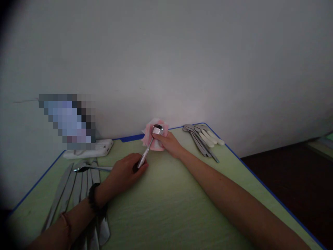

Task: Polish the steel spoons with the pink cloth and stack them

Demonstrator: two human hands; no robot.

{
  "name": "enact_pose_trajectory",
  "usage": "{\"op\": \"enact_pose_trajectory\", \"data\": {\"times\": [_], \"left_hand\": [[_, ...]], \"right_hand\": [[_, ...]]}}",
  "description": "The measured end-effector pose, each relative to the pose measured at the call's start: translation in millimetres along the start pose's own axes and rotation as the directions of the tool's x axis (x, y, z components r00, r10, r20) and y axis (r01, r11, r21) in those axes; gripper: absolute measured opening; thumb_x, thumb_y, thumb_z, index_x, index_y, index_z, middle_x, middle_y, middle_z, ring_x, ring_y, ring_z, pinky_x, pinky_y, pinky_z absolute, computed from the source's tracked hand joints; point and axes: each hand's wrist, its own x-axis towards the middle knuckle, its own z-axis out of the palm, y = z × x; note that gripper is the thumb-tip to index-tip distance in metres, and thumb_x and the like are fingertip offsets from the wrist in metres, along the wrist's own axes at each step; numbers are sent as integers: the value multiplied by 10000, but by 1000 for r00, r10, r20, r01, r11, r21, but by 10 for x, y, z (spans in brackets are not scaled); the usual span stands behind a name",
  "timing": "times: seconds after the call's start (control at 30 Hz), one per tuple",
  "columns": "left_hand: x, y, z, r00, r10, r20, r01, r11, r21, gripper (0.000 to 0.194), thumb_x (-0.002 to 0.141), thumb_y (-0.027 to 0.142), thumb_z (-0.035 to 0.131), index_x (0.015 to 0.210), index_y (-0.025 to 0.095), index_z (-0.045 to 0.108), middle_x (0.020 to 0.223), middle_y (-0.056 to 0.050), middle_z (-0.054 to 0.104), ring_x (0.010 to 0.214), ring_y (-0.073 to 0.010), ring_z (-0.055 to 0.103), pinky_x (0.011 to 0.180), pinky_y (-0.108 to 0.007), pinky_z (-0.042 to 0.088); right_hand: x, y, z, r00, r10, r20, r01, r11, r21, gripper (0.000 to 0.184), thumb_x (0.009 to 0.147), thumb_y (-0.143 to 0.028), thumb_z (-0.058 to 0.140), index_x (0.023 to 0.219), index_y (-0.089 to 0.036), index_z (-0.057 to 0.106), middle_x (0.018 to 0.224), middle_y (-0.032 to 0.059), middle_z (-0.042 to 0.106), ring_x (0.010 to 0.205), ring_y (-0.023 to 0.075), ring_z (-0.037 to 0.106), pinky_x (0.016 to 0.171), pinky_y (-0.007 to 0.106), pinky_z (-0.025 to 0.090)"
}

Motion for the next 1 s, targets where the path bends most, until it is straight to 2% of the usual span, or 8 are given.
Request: {"op": "enact_pose_trajectory", "data": {"times": [0.13, 0.27, 0.43, 0.53, 0.8, 1.0], "left_hand": [[13, -47, 44, 997, 34, -67, -32, 999, 38, 179, 874, 270, 451, 879, 181, 606, 886, -68, 613, 862, -222, 542, 801, -345, 436], [5, -89, 77, 992, 47, -113, -42, 998, 50, 250, 875, 265, 468, 1059, 183, 616, 1132, -102, 598, 1069, -257, 509, 939, -432, 394], [-17, -97, 93, 994, 94, -61, -90, 994, 69, 399, 909, 303, 428, 1264, 145, 520, 1327, -140, 521, 1266, -271, 416, 1054, -465, 316], [-22, -106, 99, 993, 113, -47, -109, 991, 72, 428, 914, 333, 429, 1294, 149, 497, 1354, -140, 510, 1292, -273, 400, 1075, -465, 307], [-19, -100, 87, 989, 140, -44, -134, 984, 116, 433, 921, 336, 417, 1292, 125, 490, 1348, -144, 513, 1279, -267, 412, 1069, -470, 329], [-24, -103, 89, 988, 143, -56, -135, 983, 127, 422, 923, 337, 419, 1292, 147, 493, 1338, -135, 520, 1278, -265, 416, 1069, -467, 333]], "right_hand": [[-33, -21, 17, 999, 18, -37, -19, 1000, -11, 336, 657, -406, 705, 874, -151, 672, 791, 23, 690, 707, 152, 596, 705, 289, 454], [-79, -76, 42, 998, 45, -38, -46, 999, -27, 280, 654, -387, 700, 799, -150, 670, 747, 20, 683, 674, 149, 581, 694, 290, 446], [-88, -92, 55, 999, 34, 7, -34, 999, 26, 267, 664, -374, 688, 822, -158, 677, 776, 22, 695, 720, 161, 606, 746, 300, 454], [-65, -60, 42, 1000, 29, -4, -29, 1000, -9, 279, 668, -379, 686, 830, -152, 678, 772, 21, 694, 705, 158, 600, 736, 298, 454], [-21, -1, 8, 999, -27, 26, 27, 1000, -8, 339, 688, -369, 683, 954, -158, 673, 910, 33, 706, 846, 184, 618, 837, 329, 445], [-18, 6, -8, 997, -25, 80, 27, 999, -29, 310, 699, -401, 680, 897, -162, 690, 818, 34, 708, 832, 201, 620, 802, 336, 461]]}}
